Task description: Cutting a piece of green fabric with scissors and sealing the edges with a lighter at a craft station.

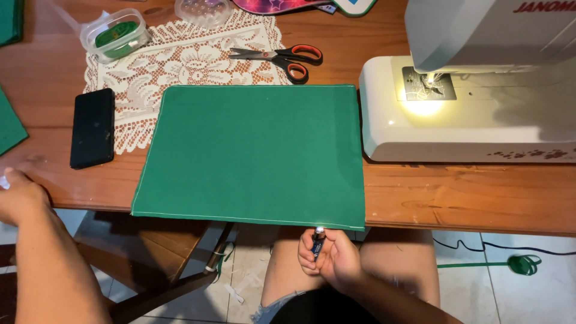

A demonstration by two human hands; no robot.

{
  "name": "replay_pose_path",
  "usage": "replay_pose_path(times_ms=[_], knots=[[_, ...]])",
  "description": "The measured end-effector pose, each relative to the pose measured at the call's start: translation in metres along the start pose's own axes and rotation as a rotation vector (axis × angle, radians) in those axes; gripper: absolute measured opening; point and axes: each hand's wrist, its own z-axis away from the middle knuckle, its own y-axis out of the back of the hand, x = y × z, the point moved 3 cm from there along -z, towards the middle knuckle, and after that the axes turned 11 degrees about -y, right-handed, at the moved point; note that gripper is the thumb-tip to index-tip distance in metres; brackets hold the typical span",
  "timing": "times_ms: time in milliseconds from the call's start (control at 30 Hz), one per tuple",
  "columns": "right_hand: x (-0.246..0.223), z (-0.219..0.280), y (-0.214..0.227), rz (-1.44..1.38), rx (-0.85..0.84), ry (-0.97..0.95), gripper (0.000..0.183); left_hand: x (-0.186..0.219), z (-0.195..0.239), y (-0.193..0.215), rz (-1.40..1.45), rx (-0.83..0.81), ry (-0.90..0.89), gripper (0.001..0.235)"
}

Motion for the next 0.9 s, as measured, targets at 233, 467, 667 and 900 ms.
replay_pose_path(times_ms=[233,467,667,900], knots=[[-0.001,0.003,0.006,-0.017,0.022,0.003,0.032,-0.011,-0.008,-0.007,-0.053,-0.015,-0.006,0.059],[0.0,0.008,0.014,-0.041,-0.004,0.028,0.035,-0.014,-0.001,-0.014,0.132,-0.124,0.39,0.086],[-0.004,0.016,0.012,-0.042,0.018,0.042,0.035,-0.022,-0.016,-0.031,0.214,-0.349,0.214,0.063],[-0.008,0.023,0.014,-0.06,0.044,0.037,0.033,-0.004,-0.012,-0.033,-0.13,-0.579,-0.087,0.051]])
